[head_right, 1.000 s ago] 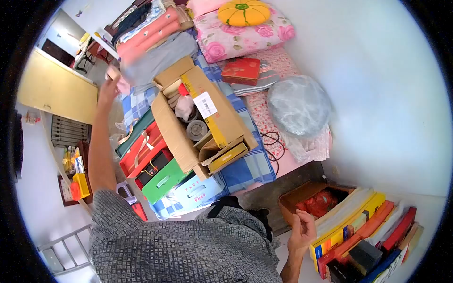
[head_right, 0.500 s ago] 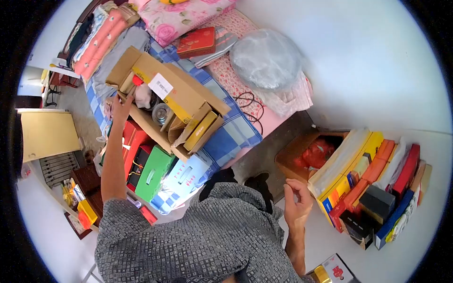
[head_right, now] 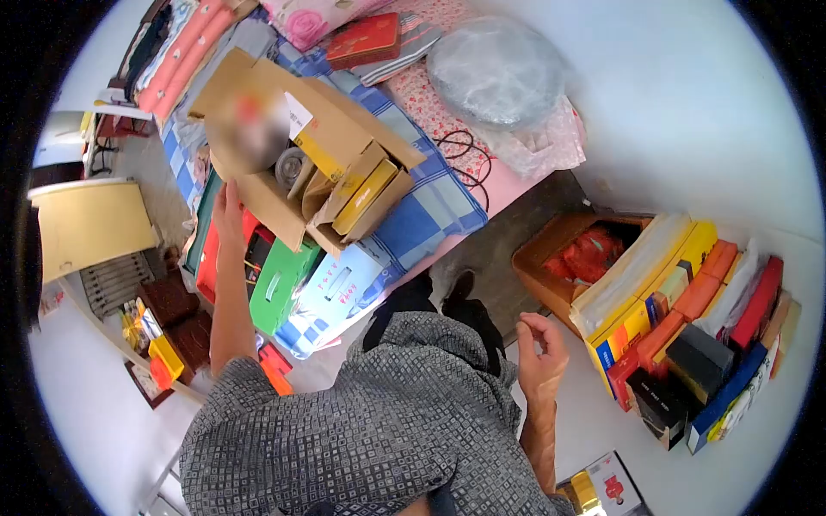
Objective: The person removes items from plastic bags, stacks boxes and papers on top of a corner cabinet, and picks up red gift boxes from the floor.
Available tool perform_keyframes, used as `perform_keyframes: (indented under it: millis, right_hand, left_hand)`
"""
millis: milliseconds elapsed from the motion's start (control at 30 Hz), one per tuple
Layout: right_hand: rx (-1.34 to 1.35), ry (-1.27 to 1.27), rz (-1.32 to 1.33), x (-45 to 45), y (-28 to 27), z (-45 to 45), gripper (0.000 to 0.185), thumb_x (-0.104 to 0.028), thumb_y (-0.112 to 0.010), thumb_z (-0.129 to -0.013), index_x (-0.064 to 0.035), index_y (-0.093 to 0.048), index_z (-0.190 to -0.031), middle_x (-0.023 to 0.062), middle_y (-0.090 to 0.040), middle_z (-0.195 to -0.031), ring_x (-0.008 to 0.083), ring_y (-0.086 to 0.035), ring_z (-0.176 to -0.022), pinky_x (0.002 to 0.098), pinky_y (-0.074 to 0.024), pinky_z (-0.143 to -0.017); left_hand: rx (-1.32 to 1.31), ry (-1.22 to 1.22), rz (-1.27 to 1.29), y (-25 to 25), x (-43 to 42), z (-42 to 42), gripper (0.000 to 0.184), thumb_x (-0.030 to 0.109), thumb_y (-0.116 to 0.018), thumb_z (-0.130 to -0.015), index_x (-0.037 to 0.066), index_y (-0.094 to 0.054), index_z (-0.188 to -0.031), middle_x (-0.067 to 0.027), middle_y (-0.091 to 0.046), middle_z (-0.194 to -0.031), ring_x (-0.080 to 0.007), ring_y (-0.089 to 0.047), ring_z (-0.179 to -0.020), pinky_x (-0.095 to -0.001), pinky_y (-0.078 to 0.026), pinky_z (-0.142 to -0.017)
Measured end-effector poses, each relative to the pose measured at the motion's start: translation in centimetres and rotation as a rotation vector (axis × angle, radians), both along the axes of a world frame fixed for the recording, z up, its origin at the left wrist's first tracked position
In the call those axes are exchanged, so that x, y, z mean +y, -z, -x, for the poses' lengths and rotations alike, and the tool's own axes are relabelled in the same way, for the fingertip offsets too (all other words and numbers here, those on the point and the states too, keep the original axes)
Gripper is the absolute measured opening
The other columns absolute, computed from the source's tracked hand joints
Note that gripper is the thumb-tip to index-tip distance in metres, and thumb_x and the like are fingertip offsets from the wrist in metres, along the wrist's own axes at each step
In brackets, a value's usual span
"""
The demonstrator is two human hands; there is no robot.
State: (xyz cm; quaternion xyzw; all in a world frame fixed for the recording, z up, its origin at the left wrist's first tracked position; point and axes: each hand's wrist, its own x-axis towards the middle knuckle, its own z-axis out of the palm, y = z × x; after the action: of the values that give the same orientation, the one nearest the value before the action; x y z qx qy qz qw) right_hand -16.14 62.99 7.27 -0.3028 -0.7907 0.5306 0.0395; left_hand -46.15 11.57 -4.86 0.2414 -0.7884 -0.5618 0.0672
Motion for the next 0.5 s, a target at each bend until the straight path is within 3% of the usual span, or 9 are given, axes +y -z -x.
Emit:
perform_keyframes:
  millis: [133, 200, 233, 267, 300, 367, 400, 433, 500]
  right_hand:
    - [-0.026, -0.09, 0.044, 1.9, 1.1, -0.8, 0.015, -0.003, -0.069, -0.092, 0.0002, -0.07, -0.107, 0.007, -0.07, -0.101, 0.0127, -0.065, -0.089, 0.0269, -0.0526, -0.082]
    - [0.013, -0.146, 0.066, 3.2, 2.2, -0.9, 0.015, -0.004, -0.069, -0.092, 0.0, -0.07, -0.107, 0.0068, -0.07, -0.1, 0.0125, -0.065, -0.089, 0.0268, -0.0524, -0.083]
    - [0.006, -0.169, 0.061, 4.1, 2.7, -1.1, 0.015, -0.004, -0.069, -0.093, -0.0003, -0.069, -0.107, 0.0061, -0.07, -0.099, 0.0122, -0.065, -0.089, 0.0265, -0.0522, -0.082]
    - [-0.004, -0.192, 0.057, 4.9, 3.3, -1.2, 0.014, -0.005, -0.069, -0.093, -0.0007, -0.069, -0.107, 0.0055, -0.07, -0.098, 0.0118, -0.064, -0.088, 0.0262, -0.052, -0.081]
    - [0.007, -0.215, 0.078, 5.5, 3.7, -1.2, 0.014, -0.005, -0.069, -0.093, -0.0007, -0.069, -0.107, 0.0055, -0.07, -0.098, 0.0118, -0.064, -0.088, 0.0262, -0.052, -0.081]
    - [-0.013, -0.216, 0.119, 6.9, 4.4, -1.4, 0.014, -0.007, -0.068, -0.094, -0.0013, -0.069, -0.107, 0.0042, -0.07, -0.097, 0.0109, -0.064, -0.088, 0.0255, -0.0517, -0.08]
    - [-0.019, -0.225, 0.136, 7.4, 5.0, -1.5, 0.014, -0.008, -0.068, -0.094, -0.0018, -0.069, -0.107, 0.0032, -0.07, -0.097, 0.0104, -0.064, -0.087, 0.025, -0.0516, -0.079]
    - [-0.017, -0.249, 0.152, 7.9, 5.3, -1.6, 0.014, -0.008, -0.068, -0.094, -0.0018, -0.069, -0.107, 0.0032, -0.07, -0.097, 0.0104, -0.064, -0.087, 0.025, -0.0516, -0.079]
    - [-0.062, -0.286, 0.156, 8.4, 6.1, -1.5, 0.014, -0.009, -0.068, -0.095, -0.0014, -0.068, -0.107, 0.0034, -0.07, -0.097, 0.0103, -0.064, -0.087, 0.0248, -0.0515, -0.079]
  left_hand:
    - [-0.142, -0.129, 0.059, 0.7, 0.6, -8.6, 0.057, 0.037, -0.068, -0.098, -0.009, -0.059, -0.13, -0.0089, -0.069, -0.112, -0.0148, -0.064, -0.099, -0.027, -0.05, -0.087]
    - [-0.035, -0.12, 0.089, 3.9, 0.2, -14.1, 0.055, 0.036, -0.071, -0.095, -0.007, -0.061, -0.129, -0.012, -0.069, -0.113, -0.0169, -0.063, -0.102, -0.0314, -0.05, -0.089]
    - [-0.288, -0.143, 0.244, 4.6, -0.2, -16.8, 0.06, 0.039, -0.073, -0.092, -0.005, -0.061, -0.131, -0.0172, -0.069, -0.117, -0.0208, -0.065, -0.106, -0.0343, -0.05, -0.093]
    - [-0.261, -0.181, 0.322, 7.3, -0.4, -20.6, 0.062, 0.042, -0.075, -0.089, -0.003, -0.063, -0.129, -0.0215, -0.069, -0.118, -0.0267, -0.066, -0.108, -0.0364, -0.05, -0.095]
    - [-0.4, -0.199, 0.269, 5.0, 2.5, -23.3, 0.062, 0.043, -0.076, -0.088, -0.004, -0.063, -0.127, -0.024, -0.069, -0.119, -0.0315, -0.066, -0.111, -0.0384, -0.05, -0.097]
    - [-0.559, -0.106, 0.337, 9.1, 2.4, -30.6, 0.063, 0.042, -0.076, -0.087, -0.001, -0.062, -0.131, -0.0233, -0.069, -0.12, -0.0302, -0.065, -0.115, -0.0376, -0.049, -0.098]
    - [-0.638, -0.105, 0.275, 4.8, 6.6, -32.0, 0.061, 0.042, -0.077, -0.087, -0.001, -0.063, -0.129, -0.023, -0.07, -0.119, -0.0299, -0.065, -0.115, -0.0375, -0.049, -0.099]
    - [-0.665, -0.136, 0.207, 5.9, 7.2, -35.6, 0.061, 0.042, -0.077, -0.086, -0.002, -0.064, -0.127, -0.0228, -0.071, -0.116, -0.0296, -0.066, -0.113, -0.0378, -0.05, -0.098]
    - [-0.739, 0.151, 0.231, 8.1, 6.9, -42.8, 0.063, 0.047, -0.077, -0.085, -0.002, -0.066, -0.124, -0.0227, -0.068, -0.123, -0.0315, -0.064, -0.118, -0.0392, -0.048, -0.101]
